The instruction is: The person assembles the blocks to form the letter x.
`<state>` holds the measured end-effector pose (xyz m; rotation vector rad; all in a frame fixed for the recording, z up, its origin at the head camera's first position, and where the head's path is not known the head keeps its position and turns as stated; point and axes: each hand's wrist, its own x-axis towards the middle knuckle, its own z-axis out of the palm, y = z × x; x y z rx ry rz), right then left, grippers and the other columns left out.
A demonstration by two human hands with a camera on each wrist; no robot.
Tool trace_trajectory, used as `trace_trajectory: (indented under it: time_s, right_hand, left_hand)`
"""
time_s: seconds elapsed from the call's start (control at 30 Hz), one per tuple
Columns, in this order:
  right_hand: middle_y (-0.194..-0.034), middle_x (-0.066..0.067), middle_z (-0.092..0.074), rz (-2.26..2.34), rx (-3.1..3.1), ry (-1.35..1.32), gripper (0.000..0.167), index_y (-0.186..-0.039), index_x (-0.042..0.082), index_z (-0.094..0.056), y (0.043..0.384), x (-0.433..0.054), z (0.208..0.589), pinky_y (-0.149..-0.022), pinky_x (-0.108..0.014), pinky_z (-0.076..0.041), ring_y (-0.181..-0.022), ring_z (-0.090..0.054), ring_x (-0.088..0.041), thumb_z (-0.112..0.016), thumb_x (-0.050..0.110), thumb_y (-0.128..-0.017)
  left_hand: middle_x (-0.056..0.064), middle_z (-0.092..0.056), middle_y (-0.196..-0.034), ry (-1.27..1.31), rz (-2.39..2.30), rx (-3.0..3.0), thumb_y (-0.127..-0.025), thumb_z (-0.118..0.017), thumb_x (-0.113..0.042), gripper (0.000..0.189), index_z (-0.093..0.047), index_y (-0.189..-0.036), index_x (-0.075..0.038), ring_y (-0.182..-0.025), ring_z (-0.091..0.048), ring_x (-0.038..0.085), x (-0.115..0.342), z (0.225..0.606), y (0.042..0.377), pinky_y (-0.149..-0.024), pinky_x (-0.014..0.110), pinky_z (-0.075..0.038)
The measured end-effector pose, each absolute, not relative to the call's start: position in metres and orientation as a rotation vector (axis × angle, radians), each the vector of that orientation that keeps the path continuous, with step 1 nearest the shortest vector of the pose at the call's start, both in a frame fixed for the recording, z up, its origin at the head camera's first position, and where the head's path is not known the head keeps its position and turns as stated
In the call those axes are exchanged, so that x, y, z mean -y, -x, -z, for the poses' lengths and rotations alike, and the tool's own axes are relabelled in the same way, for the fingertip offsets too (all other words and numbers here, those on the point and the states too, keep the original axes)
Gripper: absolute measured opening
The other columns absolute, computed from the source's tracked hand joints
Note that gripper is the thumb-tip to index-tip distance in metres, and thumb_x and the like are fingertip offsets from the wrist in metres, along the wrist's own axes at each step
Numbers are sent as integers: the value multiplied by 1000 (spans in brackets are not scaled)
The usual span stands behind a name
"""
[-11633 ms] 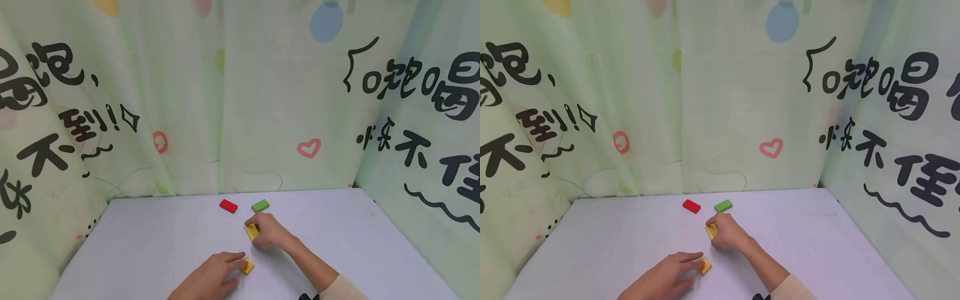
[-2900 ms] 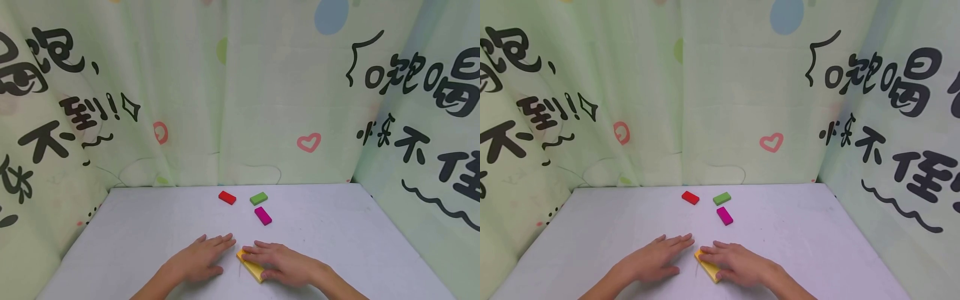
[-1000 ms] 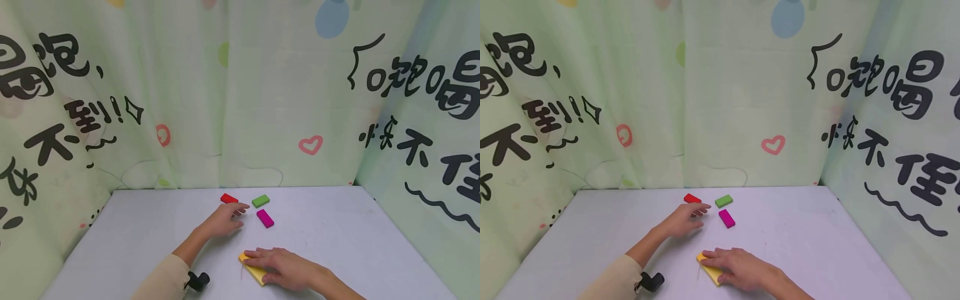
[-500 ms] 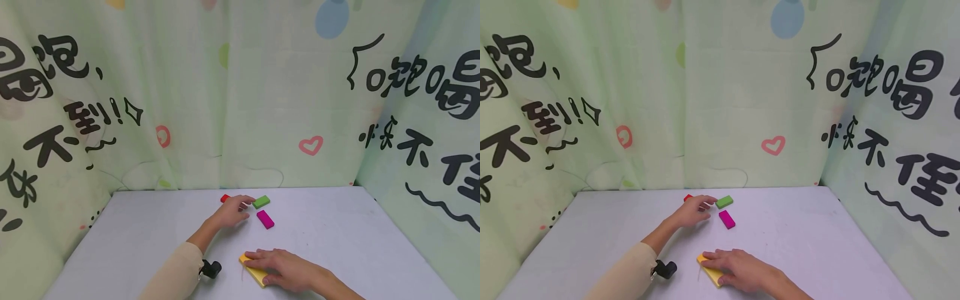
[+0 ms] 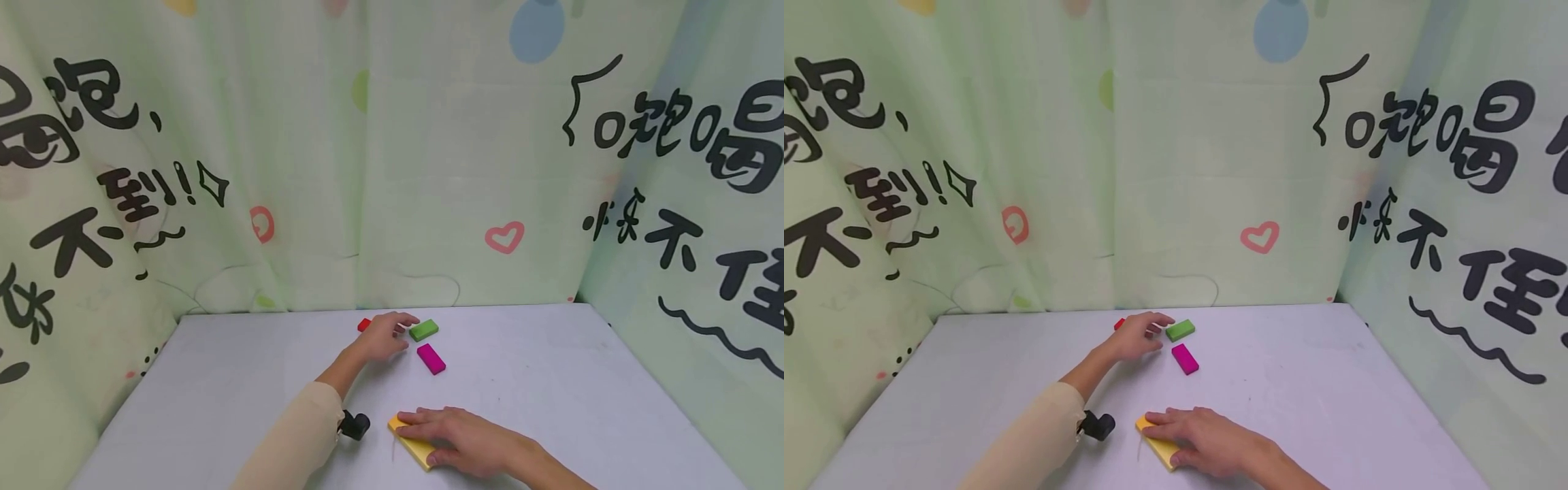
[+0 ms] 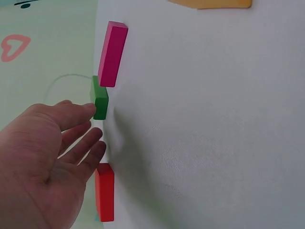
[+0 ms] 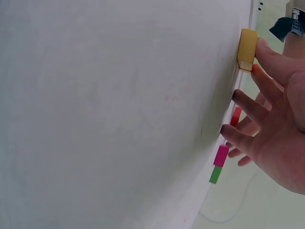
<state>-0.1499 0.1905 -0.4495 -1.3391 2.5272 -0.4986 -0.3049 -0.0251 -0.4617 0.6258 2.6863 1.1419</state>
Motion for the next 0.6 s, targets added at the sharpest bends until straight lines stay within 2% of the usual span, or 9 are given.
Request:
trace_trajectory:
  time_s: [0.23,0.4,0.6]
  right_hand:
    - [-163,7,-45,499,-2526,1342,60,-158,31,-47,150,-191,449,-112,-49,-46,-148,-48,-27,-67,25,-101]
    - [-163,6,-46,502,-2532,1358,59,-156,31,-49,149,-190,448,-113,-48,-46,-147,-49,-28,-68,24,-100]
    - [-163,5,-45,516,-2523,1376,59,-156,29,-50,150,-190,448,-113,-48,-46,-147,-50,-30,-68,24,-100]
  left_hand:
    - [6,-65,-141,-656,-1164,-2666,-94,-72,-1,48,-65,-140,-14,-126,-63,28,21,460,313,-102,41,-57]
    - [4,-65,-141,-645,-1161,-2656,-95,-72,-1,49,-64,-141,-16,-127,-62,27,16,460,319,-100,39,-58]
    - [8,-63,-142,-637,-1146,-2648,-95,-73,-4,50,-64,-141,-18,-128,-62,29,9,456,322,-99,39,-59]
